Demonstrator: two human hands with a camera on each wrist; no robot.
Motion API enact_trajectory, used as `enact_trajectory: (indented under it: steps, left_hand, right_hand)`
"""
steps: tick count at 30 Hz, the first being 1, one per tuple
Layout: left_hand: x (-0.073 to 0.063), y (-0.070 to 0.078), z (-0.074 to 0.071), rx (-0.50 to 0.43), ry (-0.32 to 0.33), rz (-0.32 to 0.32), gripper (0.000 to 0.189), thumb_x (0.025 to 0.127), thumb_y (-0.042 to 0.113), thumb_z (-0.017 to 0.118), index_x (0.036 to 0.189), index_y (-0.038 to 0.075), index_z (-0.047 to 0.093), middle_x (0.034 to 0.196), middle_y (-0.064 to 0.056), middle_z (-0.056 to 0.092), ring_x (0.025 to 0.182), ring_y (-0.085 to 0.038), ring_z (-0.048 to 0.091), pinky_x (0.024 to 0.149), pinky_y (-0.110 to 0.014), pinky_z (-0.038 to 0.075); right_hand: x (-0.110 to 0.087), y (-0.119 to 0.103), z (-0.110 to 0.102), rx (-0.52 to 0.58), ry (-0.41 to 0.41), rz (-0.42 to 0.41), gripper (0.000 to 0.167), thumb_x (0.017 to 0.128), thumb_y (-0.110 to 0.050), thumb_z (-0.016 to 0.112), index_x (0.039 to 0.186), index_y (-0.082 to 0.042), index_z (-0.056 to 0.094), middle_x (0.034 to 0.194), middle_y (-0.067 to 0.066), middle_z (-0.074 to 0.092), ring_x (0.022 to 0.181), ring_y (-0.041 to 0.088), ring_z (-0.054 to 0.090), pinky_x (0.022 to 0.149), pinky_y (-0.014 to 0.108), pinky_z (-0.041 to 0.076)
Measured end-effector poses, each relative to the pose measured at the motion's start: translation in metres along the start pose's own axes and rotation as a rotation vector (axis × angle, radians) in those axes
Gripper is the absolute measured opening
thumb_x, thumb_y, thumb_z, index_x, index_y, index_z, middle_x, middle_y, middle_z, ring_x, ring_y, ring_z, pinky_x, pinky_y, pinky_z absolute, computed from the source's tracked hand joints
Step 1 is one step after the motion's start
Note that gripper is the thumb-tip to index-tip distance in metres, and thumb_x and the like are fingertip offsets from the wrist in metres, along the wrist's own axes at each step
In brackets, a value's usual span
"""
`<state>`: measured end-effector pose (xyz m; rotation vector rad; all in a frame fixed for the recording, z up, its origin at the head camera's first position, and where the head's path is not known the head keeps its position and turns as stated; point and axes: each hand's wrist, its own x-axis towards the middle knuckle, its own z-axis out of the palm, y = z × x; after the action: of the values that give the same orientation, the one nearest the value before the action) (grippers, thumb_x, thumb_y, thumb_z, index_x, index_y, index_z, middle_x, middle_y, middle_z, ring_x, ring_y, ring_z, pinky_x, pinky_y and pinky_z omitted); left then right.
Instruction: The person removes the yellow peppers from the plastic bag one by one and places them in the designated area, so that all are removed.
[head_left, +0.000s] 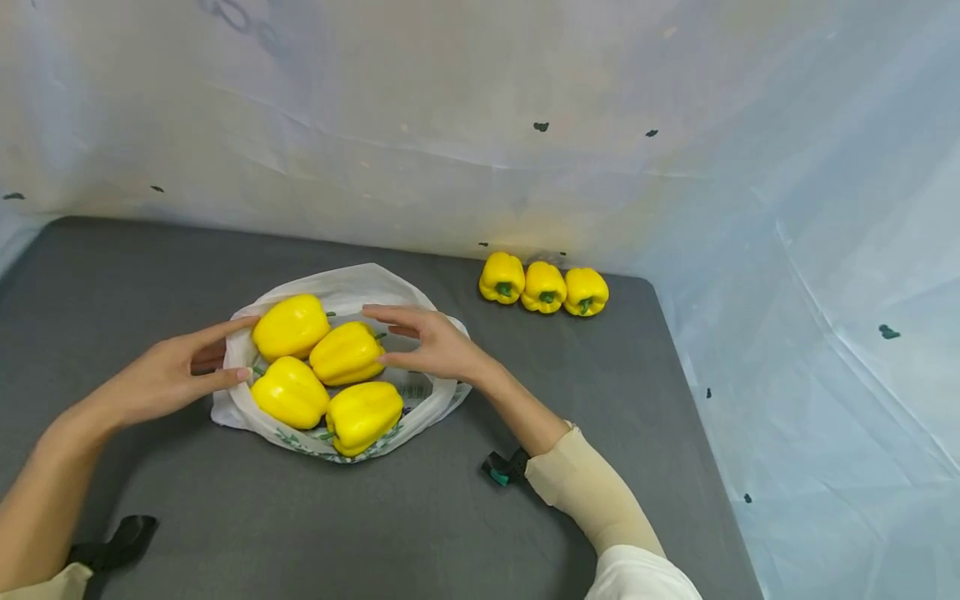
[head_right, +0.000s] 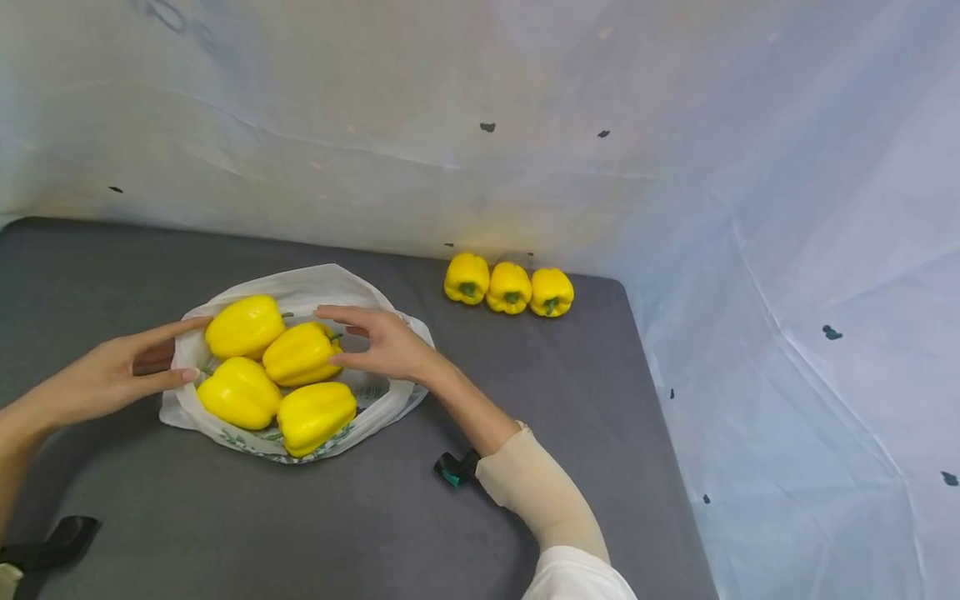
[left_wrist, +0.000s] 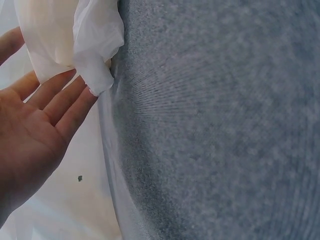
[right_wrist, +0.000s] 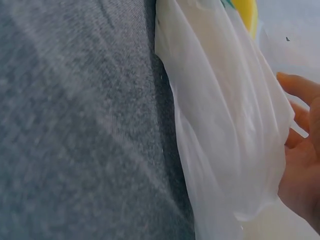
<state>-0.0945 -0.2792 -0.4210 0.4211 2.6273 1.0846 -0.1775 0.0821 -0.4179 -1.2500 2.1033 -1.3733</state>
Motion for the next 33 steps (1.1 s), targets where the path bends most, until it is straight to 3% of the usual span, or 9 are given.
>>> enact_trajectory:
  steps: [3,5,8,10,19,26,29,33]
  left_hand:
    - [0.000,0.000,0.001,0.007,0.001,0.000,0.078,0.095,0.032,0.069,0.158,0.013,0.027,0.150,-0.033,0.037,0.124,-0.054,0.050,0.086,-0.019,0.049]
    - [0.000,-0.001,0.001,0.009,0.000,-0.004,0.078,0.095,0.032,0.068,0.158,0.013,0.027,0.150,-0.033,0.036,0.124,-0.055,0.050,0.090,-0.035,0.054]
    - [0.000,-0.001,0.002,0.004,-0.001,-0.008,0.078,0.096,0.032,0.068,0.158,0.013,0.026,0.151,-0.034,0.035,0.124,-0.056,0.049,0.093,-0.060,0.048]
    - [-0.001,-0.001,0.003,0.005,0.002,-0.012,0.078,0.096,0.033,0.067,0.159,0.013,0.025,0.151,-0.034,0.035,0.123,-0.056,0.049,0.093,-0.065,0.045]
    - [0.000,-0.003,0.003,0.010,0.002,-0.010,0.078,0.096,0.033,0.067,0.159,0.012,0.025,0.150,-0.035,0.034,0.123,-0.057,0.049,0.093,-0.067,0.043]
    - [0.000,-0.004,0.003,0.004,0.000,-0.008,0.078,0.096,0.033,0.067,0.159,0.014,0.025,0.151,-0.035,0.034,0.123,-0.057,0.049,0.094,-0.067,0.043]
    - [0.000,-0.006,0.002,0.007,-0.001,-0.009,0.078,0.096,0.033,0.067,0.159,0.014,0.025,0.150,-0.035,0.035,0.123,-0.056,0.049,0.094,-0.066,0.044]
    - [0.001,-0.007,0.001,0.005,-0.005,-0.014,0.078,0.095,0.034,0.068,0.159,0.015,0.026,0.150,-0.033,0.036,0.123,-0.054,0.050,0.089,-0.033,0.054]
  right_hand:
    - [0.005,0.001,0.002,-0.026,-0.026,0.037,0.069,0.088,-0.007,0.075,0.149,-0.002,0.043,0.153,0.009,0.044,0.141,0.012,0.039,0.112,0.029,0.037]
    - [0.008,0.002,0.003,-0.046,-0.040,0.060,0.069,0.089,-0.010,0.075,0.150,-0.005,0.043,0.154,0.006,0.044,0.141,0.009,0.038,0.111,0.027,0.037]
    - [0.012,0.004,0.005,-0.077,-0.059,0.091,0.068,0.091,-0.016,0.075,0.150,-0.009,0.044,0.155,0.002,0.043,0.140,0.005,0.037,0.110,0.023,0.037]
    - [0.014,0.006,0.007,-0.088,-0.070,0.099,0.067,0.091,-0.019,0.074,0.150,-0.010,0.044,0.156,0.001,0.041,0.139,0.004,0.038,0.109,0.022,0.038]
    - [0.017,0.010,0.010,-0.116,-0.083,0.106,0.065,0.091,-0.024,0.074,0.149,-0.012,0.046,0.148,-0.003,0.049,0.130,0.004,0.047,0.105,0.023,0.042]
    - [0.016,0.014,0.010,-0.201,-0.076,0.093,0.072,0.086,-0.032,0.079,0.148,-0.014,0.047,0.136,-0.002,0.053,0.108,0.007,0.052,0.088,0.025,0.049]
    - [0.017,0.014,0.010,-0.205,-0.086,0.098,0.074,0.086,-0.034,0.079,0.149,-0.015,0.047,0.141,-0.003,0.052,0.113,0.006,0.052,0.092,0.023,0.047]
    - [0.017,0.013,0.010,-0.170,-0.090,0.119,0.073,0.086,-0.032,0.079,0.149,-0.014,0.046,0.144,-0.004,0.053,0.122,0.002,0.052,0.101,0.020,0.043]
